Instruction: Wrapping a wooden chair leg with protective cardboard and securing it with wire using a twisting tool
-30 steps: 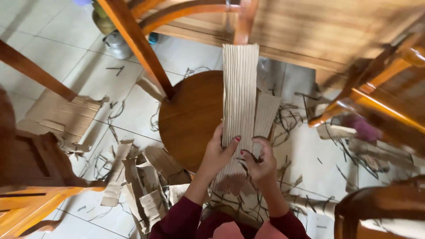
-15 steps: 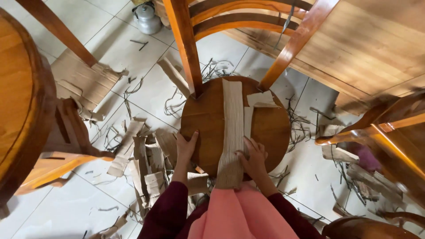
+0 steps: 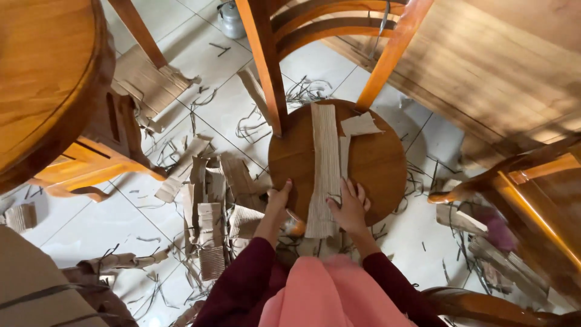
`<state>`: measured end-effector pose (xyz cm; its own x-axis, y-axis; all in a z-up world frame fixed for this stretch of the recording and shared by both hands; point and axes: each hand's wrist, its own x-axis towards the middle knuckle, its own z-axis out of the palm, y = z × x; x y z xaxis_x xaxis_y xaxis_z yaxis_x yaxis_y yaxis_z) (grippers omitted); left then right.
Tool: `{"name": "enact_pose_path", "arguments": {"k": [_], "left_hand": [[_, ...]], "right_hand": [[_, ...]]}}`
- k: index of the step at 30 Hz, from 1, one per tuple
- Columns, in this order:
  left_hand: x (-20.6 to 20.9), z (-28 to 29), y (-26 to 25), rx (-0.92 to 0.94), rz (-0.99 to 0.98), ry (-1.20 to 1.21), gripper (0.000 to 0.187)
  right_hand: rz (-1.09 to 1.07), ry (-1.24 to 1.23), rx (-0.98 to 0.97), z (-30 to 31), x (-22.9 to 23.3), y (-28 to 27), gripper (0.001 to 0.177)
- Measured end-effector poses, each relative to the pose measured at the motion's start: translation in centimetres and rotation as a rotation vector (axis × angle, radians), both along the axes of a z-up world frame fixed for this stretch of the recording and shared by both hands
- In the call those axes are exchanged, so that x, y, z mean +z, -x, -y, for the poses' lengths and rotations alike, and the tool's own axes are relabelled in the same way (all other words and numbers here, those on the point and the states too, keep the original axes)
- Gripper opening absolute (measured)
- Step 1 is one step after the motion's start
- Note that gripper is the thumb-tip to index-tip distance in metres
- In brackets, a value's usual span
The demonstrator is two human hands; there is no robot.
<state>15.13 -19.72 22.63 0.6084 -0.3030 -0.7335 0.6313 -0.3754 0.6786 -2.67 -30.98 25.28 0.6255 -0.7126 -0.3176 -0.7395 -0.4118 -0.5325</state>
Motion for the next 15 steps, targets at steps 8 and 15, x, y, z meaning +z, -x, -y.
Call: {"name": "enact_pose_path", "arguments": {"k": [8, 15], "left_hand": [[-2.9, 0.2, 10.6, -0.243, -0.179, 0.144, 0.082], [-6.7, -1.4, 7.9, -0.714, -0.140, 0.152, 0.075]], "right_hand": [[-0.124, 0.085, -0.150, 1.4, -3.6, 2.3, 0.075], [0.133, 0.347, -0.131, -4.0, 2.3, -1.4, 0.083]]}}
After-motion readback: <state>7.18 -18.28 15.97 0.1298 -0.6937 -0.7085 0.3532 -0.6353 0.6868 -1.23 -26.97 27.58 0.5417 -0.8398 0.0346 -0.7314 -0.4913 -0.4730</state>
